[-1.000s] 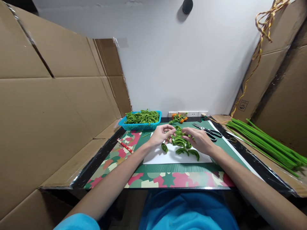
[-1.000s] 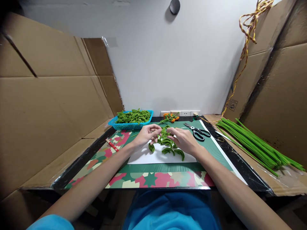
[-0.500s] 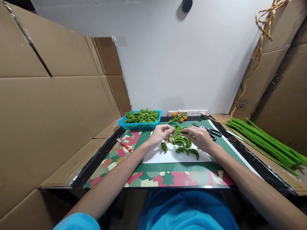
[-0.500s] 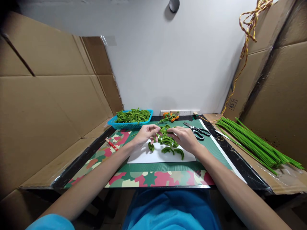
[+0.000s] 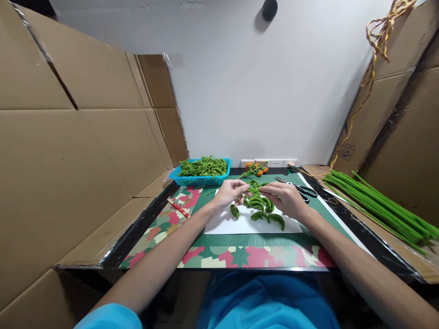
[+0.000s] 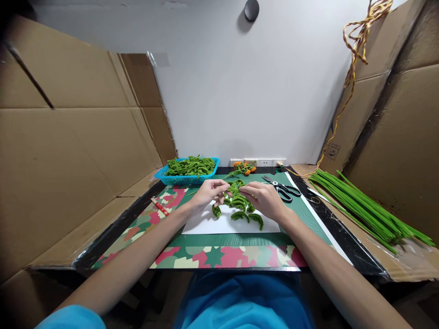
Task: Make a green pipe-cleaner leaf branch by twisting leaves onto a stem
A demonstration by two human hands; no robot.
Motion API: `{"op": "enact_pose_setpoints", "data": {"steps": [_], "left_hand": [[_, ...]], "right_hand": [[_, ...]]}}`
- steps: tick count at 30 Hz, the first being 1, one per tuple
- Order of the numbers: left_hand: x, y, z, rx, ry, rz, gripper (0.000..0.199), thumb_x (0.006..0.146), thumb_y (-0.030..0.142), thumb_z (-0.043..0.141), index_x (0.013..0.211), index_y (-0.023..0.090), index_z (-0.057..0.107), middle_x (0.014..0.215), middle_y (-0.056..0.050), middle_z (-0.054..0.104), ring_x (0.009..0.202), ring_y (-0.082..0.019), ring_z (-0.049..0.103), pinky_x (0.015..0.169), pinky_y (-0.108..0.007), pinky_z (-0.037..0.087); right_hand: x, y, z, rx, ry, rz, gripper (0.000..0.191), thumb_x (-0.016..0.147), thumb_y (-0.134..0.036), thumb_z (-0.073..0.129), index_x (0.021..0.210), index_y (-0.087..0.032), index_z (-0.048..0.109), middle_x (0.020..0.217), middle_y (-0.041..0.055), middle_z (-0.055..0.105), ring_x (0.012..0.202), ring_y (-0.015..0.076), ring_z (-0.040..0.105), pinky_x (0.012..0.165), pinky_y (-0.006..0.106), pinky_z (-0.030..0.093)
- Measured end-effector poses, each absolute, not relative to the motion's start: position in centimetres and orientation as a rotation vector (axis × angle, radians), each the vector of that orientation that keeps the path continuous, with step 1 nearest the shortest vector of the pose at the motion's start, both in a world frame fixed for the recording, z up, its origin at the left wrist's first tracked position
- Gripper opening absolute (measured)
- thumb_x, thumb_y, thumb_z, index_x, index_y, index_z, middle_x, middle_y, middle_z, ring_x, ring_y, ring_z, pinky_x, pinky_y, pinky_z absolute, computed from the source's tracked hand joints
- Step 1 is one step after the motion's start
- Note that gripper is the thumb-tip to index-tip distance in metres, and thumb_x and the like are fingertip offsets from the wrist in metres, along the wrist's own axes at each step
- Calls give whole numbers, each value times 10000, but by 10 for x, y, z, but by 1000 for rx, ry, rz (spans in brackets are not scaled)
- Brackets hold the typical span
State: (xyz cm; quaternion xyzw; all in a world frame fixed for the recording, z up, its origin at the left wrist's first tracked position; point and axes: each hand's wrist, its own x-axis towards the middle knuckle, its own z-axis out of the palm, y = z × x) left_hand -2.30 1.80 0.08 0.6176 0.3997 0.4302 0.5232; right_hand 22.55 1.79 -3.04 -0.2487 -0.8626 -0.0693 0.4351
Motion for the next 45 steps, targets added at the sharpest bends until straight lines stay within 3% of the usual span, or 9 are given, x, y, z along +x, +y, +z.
{"op": "enact_pose_setpoints", "data": {"steps": [7, 22, 28, 35, 39, 45], "left_hand": [[-22, 17, 2, 1464, 968, 1053, 416, 787, 491, 917, 833, 130, 714, 774, -74, 801, 427, -84, 580, 359, -180, 414], [-14, 17, 5, 1423, 1024, 1146, 383, 788, 449, 917, 803, 130, 706, 795, -99, 818, 414, -82, 568, 347, -186, 421], [-18, 15, 8, 1415, 1065, 1109, 368, 799, 440, 903, 819, 118, 726, 922, -172, 856, 366, -100, 596, 299, -202, 425], [-22, 19, 9, 1412, 1064, 1072, 435, 756, 501, 931, 806, 123, 721, 885, -160, 848, 393, -107, 623, 335, -199, 461], [-22, 19, 9, 1425, 1051, 1070, 501, 738, 572, 925, 902, 139, 736, 925, -142, 850, 426, -119, 640, 348, -208, 459], [-24, 24, 4, 1480, 1080, 1065, 526, 702, 580, 948, 922, 147, 748, 839, -98, 838, 411, -114, 626, 337, -173, 352]], "right_hand": [[224, 16, -32, -617, -2090, -98, 185, 1084, -232, 613, 1037, -247, 791, 985, 48, 855, 706, 172, 763, 664, 279, 573], [220, 23, -34, -597, -1984, 14, 232, 1006, -108, 618, 936, -253, 786, 944, 37, 873, 823, 218, 847, 755, 302, 669], [218, 24, -36, -617, -2019, -3, 259, 1023, -103, 598, 960, -259, 794, 996, 49, 872, 889, 221, 846, 800, 308, 669], [218, 26, -35, -683, -2082, -80, 142, 1042, -172, 666, 1058, -254, 781, 1002, 56, 846, 789, 188, 802, 727, 264, 611], [219, 29, -36, -697, -2089, -88, 171, 1044, -145, 650, 1073, -254, 778, 1018, 57, 841, 832, 196, 803, 760, 277, 607], [218, 33, -41, -702, -2085, -40, 179, 1103, -182, 584, 1117, -225, 757, 1057, 67, 825, 904, 186, 792, 818, 308, 634]]}}
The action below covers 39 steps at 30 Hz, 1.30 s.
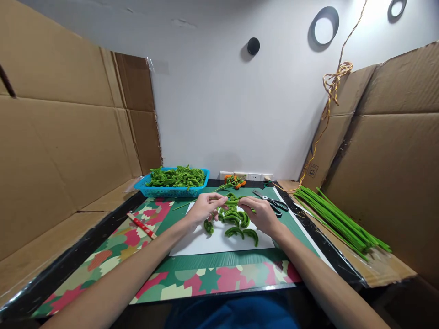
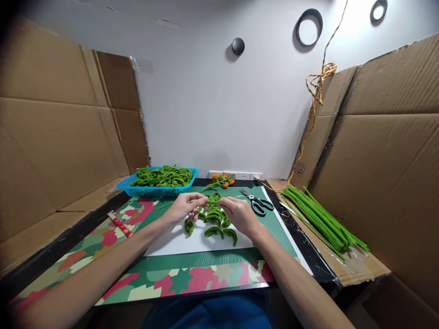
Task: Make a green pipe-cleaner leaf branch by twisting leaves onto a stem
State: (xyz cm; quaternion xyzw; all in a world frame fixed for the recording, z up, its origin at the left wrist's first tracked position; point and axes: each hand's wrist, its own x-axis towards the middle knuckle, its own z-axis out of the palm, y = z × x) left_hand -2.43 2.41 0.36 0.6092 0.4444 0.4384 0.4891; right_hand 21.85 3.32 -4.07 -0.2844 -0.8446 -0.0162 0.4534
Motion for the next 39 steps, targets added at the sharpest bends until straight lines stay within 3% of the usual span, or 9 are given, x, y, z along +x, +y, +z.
{"op": "enact_pose_setpoints", "data": {"steps": [5, 10, 15, 22, 27, 39], "left_hand": [[-26, 27, -1, 1532, 1070, 1042, 517, 726, 619, 912, 792, 137, 737, 784, -88, 812, 406, -99, 602, 333, -169, 322], [-26, 27, -2, 1536, 1064, 1020, 550, 742, 660, 885, 877, 150, 728, 802, -69, 806, 414, -105, 605, 330, -175, 342], [-25, 27, -2, 1546, 1042, 1004, 617, 739, 676, 887, 1030, 151, 745, 834, -61, 809, 448, -117, 627, 340, -181, 375], [-27, 27, -2, 1581, 1031, 1016, 582, 751, 653, 896, 992, 140, 762, 862, -72, 807, 455, -110, 625, 336, -178, 382], [-28, 27, 0, 1567, 1022, 1051, 605, 734, 674, 900, 976, 147, 728, 879, -70, 800, 464, -112, 637, 333, -178, 410], [-23, 19, 8, 1578, 974, 1131, 555, 724, 600, 934, 999, 167, 723, 837, -13, 734, 456, -112, 639, 338, -192, 430]], "right_hand": [[218, 38, -46, -716, -2094, 17, 190, 1095, -348, 661, 1190, -199, 731, 1177, 66, 764, 959, 179, 752, 861, 366, 659], [219, 41, -51, -722, -2110, 75, 231, 1089, -371, 667, 1247, -209, 716, 1243, 80, 741, 991, 192, 741, 877, 382, 654], [219, 41, -51, -720, -2118, 100, 245, 1085, -372, 674, 1255, -200, 710, 1235, 80, 740, 980, 191, 741, 863, 380, 655], [216, 34, -41, -691, -2090, 28, 153, 1118, -270, 606, 1158, -217, 743, 1089, 58, 803, 915, 173, 774, 828, 313, 634], [214, 28, -36, -696, -2085, -46, 132, 1094, -264, 645, 1170, -250, 752, 1061, 45, 827, 792, 168, 776, 721, 263, 580], [217, 26, -31, -712, -2097, -148, 121, 1052, -219, 682, 1137, -257, 759, 1010, 58, 797, 902, 209, 750, 771, 287, 564]]}}
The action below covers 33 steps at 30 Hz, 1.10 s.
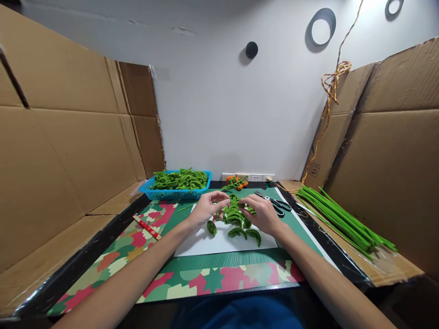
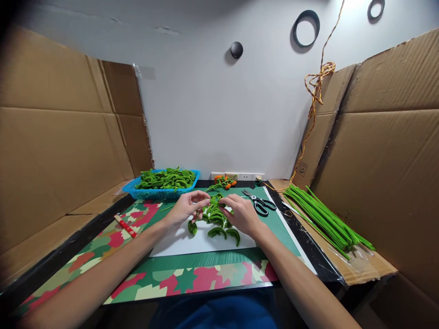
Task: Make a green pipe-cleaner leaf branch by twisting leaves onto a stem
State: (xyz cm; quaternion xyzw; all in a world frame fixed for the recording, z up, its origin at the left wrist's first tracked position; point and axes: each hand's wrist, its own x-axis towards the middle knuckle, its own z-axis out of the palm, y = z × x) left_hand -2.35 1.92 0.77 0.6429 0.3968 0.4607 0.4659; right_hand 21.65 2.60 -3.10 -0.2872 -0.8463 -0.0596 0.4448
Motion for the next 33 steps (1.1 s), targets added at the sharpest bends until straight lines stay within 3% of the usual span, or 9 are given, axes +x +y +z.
{"op": "enact_pose_setpoints", "data": {"steps": [5, 11, 14, 19, 22, 25, 27, 31, 33], "left_hand": [[-21, 14, 8, 1608, 943, 1105, 529, 744, 509, 953, 1097, 165, 763, 735, 23, 675, 488, -111, 625, 362, -174, 402], [-18, 14, 1, 1656, 900, 1036, 482, 816, 587, 881, 971, 144, 770, 707, -2, 676, 506, -111, 594, 372, -177, 407], [-19, 20, -2, 1656, 896, 1039, 510, 832, 646, 842, 888, 157, 707, 651, 24, 617, 476, -111, 577, 350, -178, 404], [-19, 19, -4, 1641, 873, 1042, 546, 874, 708, 759, 1065, 226, 589, 894, -7, 706, 515, -150, 682, 327, -193, 413], [-16, 15, -4, 1652, 862, 1023, 529, 899, 687, 747, 1117, 229, 598, 824, 20, 684, 400, -93, 546, 331, -191, 347], [-15, 12, -5, 1668, 865, 1027, 471, 876, 621, 809, 1015, 187, 686, 669, 55, 584, 402, -59, 417, 376, -193, 296], [-15, 12, -5, 1670, 874, 1024, 438, 866, 582, 833, 955, 164, 737, 629, 50, 562, 430, -65, 412, 393, -197, 273], [-16, 13, -3, 1621, 897, 1040, 450, 839, 578, 862, 958, 154, 766, 607, 55, 562, 402, -56, 389, 373, -196, 242], [-16, 14, -2, 1573, 907, 1067, 473, 820, 592, 877, 961, 162, 744, 627, 57, 585, 375, -50, 396, 350, -192, 251]], "right_hand": [[209, 24, -32, -654, -2104, -117, 77, 1067, -234, 664, 1081, -252, 738, 1023, 57, 787, 909, 194, 747, 775, 275, 570], [199, 21, -33, -608, -2093, -95, 77, 1076, -293, 666, 1080, -262, 737, 1071, 50, 782, 872, 169, 746, 685, 243, 562], [201, 19, -32, -596, -2078, -115, 135, 1081, -295, 649, 1172, -264, 743, 1109, 71, 776, 934, 191, 752, 754, 270, 591], [205, 16, -28, -615, -2035, -141, 363, 1105, -183, 528, 1418, -296, 673, 1275, 112, 718, 1021, 203, 749, 802, 298, 621], [205, 15, -27, -631, -2037, -146, 462, 1098, -143, 510, 1506, -332, 616, 1397, 121, 665, 1067, 208, 746, 821, 319, 636], [205, 16, -28, -644, -2045, -156, 465, 1091, -148, 536, 1500, -348, 628, 1451, 117, 647, 1091, 216, 744, 838, 336, 647], [205, 18, -29, -644, -2049, -168, 391, 1090, -169, 567, 1417, -337, 699, 1373, 106, 700, 1080, 221, 744, 853, 341, 645], [207, 21, -31, -631, -2036, -195, 245, 1090, -198, 612, 1219, -296, 795, 1036, 64, 801, 951, 221, 731, 823, 331, 621], [208, 21, -31, -626, -2008, -209, 213, 1093, -218, 618, 1174, -278, 805, 986, 63, 806, 900, 221, 720, 797, 334, 607]]}}
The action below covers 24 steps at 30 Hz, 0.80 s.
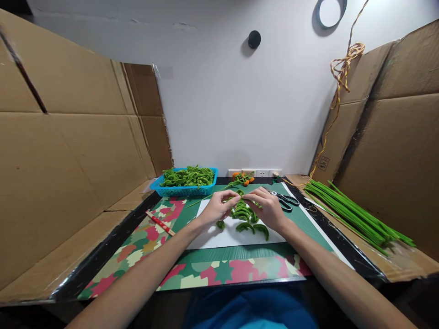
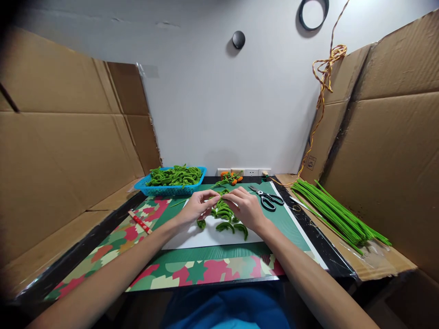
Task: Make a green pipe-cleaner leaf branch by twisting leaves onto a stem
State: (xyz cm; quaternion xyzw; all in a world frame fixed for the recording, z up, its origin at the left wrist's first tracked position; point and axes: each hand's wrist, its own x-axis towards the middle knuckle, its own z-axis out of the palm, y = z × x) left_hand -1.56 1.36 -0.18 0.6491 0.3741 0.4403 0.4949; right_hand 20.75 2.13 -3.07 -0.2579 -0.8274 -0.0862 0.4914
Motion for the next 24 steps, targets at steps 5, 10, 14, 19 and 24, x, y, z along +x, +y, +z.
{"op": "enact_pose_setpoints", "data": {"steps": [5, 10, 14, 19, 24], "left_hand": [[-17, 14, 2, 1455, 909, 1112, 559, 758, 620, 918, 1007, 168, 703, 877, -30, 750, 440, -94, 610, 339, -193, 389], [-17, 14, 2, 1387, 885, 1105, 557, 762, 589, 927, 1059, 155, 741, 1018, -84, 794, 502, -95, 654, 349, -181, 414], [-15, 11, 2, 1374, 861, 1073, 568, 746, 575, 947, 1062, 132, 781, 1025, -112, 809, 540, -113, 671, 355, -187, 418], [-14, 11, 3, 1351, 870, 1102, 567, 709, 543, 981, 1036, 128, 777, 1040, -130, 819, 554, -111, 661, 376, -189, 418], [-16, 13, 4, 1322, 905, 1202, 570, 694, 559, 985, 994, 135, 750, 1025, -98, 800, 536, -76, 610, 375, -168, 386]], "right_hand": [[207, 20, -30, -595, -1959, -230, 196, 1098, -260, 622, 1156, -264, 809, 1025, 75, 809, 909, 216, 740, 806, 338, 602], [209, 19, -32, -589, -1949, -232, 237, 1104, -236, 590, 1187, -282, 807, 1077, 72, 813, 956, 198, 773, 816, 311, 621], [211, 20, -33, -589, -1948, -239, 244, 1100, -226, 581, 1166, -272, 812, 1064, 78, 817, 951, 200, 782, 807, 310, 625], [211, 20, -34, -615, -1955, -239, 236, 1095, -234, 590, 1165, -272, 813, 1057, 74, 821, 926, 196, 786, 790, 305, 624], [214, 21, -33, -651, -2004, -238, 201, 1084, -280, 627, 1177, -269, 804, 1082, 63, 832, 928, 193, 794, 780, 285, 610]]}}
